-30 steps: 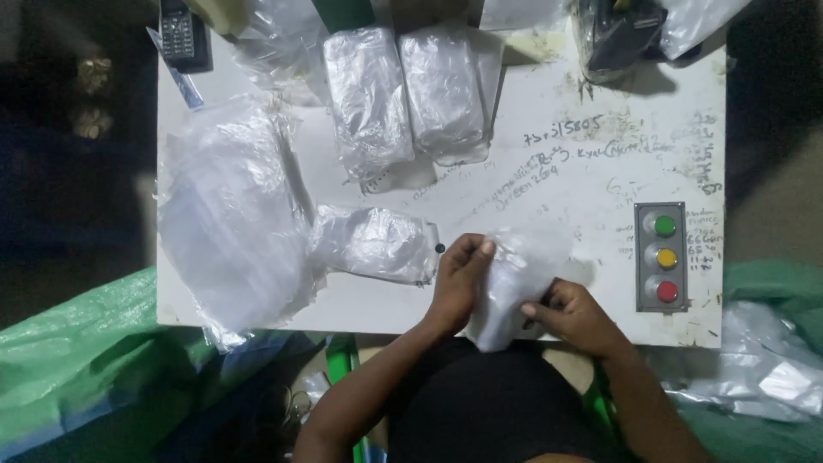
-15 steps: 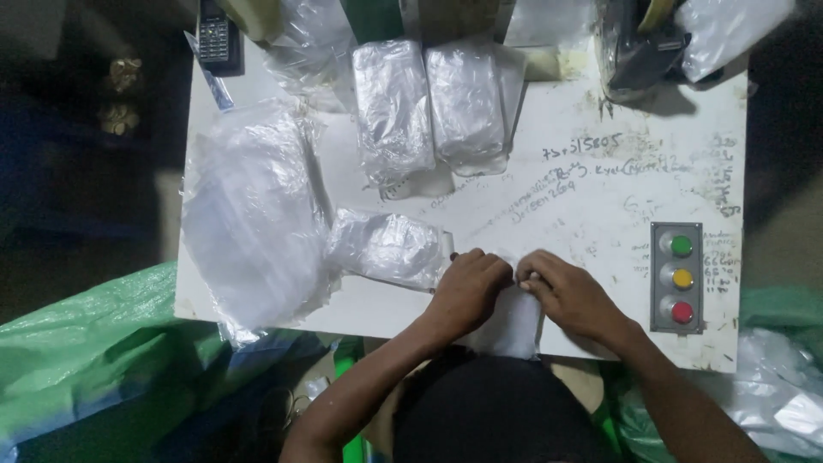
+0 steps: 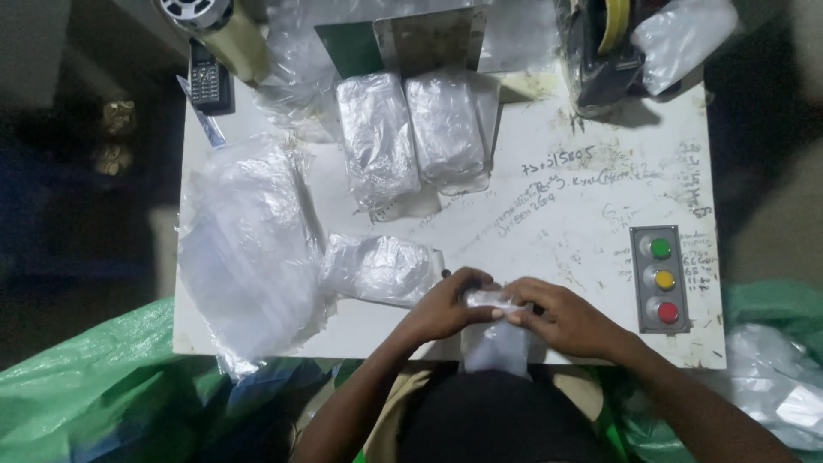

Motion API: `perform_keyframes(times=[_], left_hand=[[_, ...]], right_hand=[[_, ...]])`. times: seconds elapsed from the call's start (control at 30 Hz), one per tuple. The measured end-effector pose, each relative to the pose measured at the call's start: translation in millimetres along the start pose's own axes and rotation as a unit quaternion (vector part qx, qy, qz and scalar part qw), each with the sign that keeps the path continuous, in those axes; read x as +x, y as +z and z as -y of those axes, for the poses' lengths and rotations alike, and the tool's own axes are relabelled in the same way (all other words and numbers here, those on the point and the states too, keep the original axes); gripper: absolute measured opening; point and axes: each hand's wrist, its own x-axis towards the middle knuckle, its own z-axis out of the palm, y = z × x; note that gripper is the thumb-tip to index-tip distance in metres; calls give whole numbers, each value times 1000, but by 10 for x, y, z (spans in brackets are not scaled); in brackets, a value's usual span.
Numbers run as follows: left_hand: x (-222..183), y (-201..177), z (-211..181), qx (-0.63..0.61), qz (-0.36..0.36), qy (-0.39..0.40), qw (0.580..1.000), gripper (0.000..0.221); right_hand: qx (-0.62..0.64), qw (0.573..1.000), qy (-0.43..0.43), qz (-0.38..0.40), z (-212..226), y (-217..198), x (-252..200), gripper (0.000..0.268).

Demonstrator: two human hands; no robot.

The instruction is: Folding individual plastic bags and packing them into a larger plastic sleeve at a factory workstation.

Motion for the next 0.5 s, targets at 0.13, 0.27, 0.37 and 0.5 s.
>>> perform_keyframes(times=[0.13,0.27,0.37,0.5], left_hand=[[-61,15,102,-48,43,-47,997,39],[-212,-33,-98,-86,-115,-36,989,36],[-369,-40,-209,-41,-299,128,945,25],[-386,44,-56,141,-467,326,810,18]], right_hand=[[-20,998,-20,49,-95,-136,78,27],[37,995,26,-92,255,-690,263,24],[25,924,8,-381,-78,-1357,709,18],[-82,843,83,-525,-500,-2045,1373,38]])
